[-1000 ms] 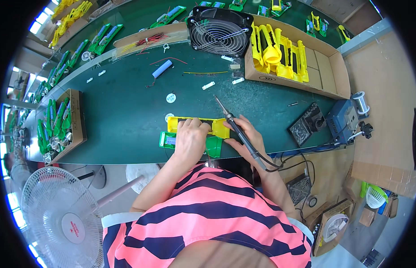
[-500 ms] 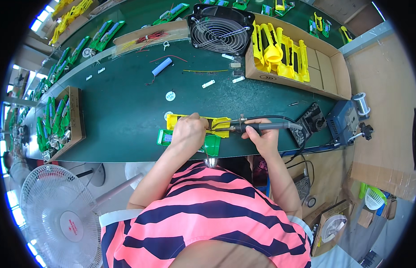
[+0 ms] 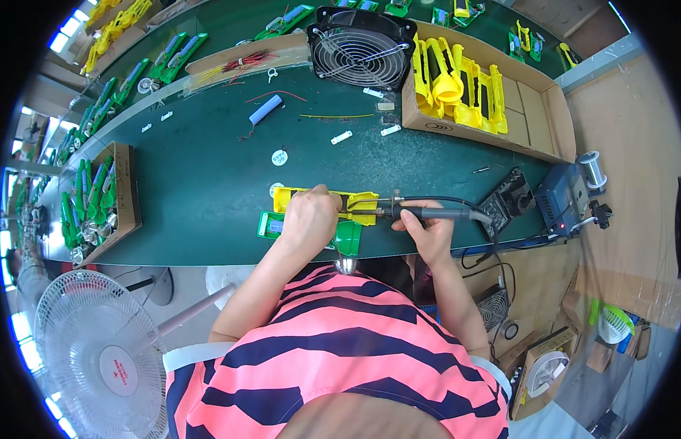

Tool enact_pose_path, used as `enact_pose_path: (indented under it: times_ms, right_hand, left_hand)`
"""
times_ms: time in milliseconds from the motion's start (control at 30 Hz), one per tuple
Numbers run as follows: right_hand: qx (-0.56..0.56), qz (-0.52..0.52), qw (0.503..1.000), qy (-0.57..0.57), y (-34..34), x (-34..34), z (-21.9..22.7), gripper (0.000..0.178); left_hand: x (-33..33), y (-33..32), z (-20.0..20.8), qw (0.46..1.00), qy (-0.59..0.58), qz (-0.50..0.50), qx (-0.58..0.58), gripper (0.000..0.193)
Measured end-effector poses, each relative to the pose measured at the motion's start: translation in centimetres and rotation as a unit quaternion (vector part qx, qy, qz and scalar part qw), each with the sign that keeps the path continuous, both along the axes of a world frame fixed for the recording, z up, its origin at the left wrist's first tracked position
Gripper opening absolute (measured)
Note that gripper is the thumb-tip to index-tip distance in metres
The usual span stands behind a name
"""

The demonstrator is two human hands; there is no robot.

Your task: Soldering wires onto a circuit board for portable light assembly.

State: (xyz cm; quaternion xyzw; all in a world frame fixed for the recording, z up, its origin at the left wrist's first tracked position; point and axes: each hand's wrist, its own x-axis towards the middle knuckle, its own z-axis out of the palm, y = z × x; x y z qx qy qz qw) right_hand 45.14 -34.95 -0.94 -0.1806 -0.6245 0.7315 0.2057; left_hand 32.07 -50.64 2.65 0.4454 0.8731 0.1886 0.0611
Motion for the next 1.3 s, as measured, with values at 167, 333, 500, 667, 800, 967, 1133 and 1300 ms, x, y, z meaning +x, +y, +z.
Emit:
enact_pose_path:
  times_ms: [167,333,500,667,800,967,1133,1300]
  right_hand:
    - [0.083,-0.041,0.992,0.086,-1.1,1.5,0.0,0.018]
    - [0.3,0.054,0.951,0.054,-2.9,1.0,0.8,0.035]
    - [0.303,0.162,0.939,-0.03,-3.9,-0.3,0.6,0.068]
    - [0.306,0.172,0.935,-0.049,-3.6,-0.3,-0.5,0.071]
    - [0.293,0.156,0.943,-0.006,-2.1,-0.7,-0.4,0.066]
    - [0.329,0.173,0.928,-0.016,-0.2,-1.5,0.4,0.063]
    - [0.374,0.155,0.914,-0.023,-0.7,-0.9,1.5,0.057]
    - [0.325,0.0,0.945,0.047,-2.4,1.9,1.9,0.013]
  left_hand:
    - [0.1,0.1,0.0,1.0,-0.004,0.01,-0.01,0.011]
    - [0.0,0.1,0.0,1.0,0.003,0.008,-0.025,0.009]
    - [0.0,0.1,0.3,0.999,-0.009,0.008,-0.031,0.008]
    - [-0.1,-1.1,1.8,0.995,-0.084,-0.004,0.057,0.017]
    - [0.0,-3.2,2.3,0.985,-0.065,0.037,0.157,0.027]
    - [1.6,-2.7,0.0,0.963,-0.071,0.066,0.252,0.02]
    - [2.0,-1.9,-2.0,0.957,0.025,-0.009,0.289,0.017]
    - [2.1,-2.0,-1.0,0.971,-0.003,-0.019,0.238,0.012]
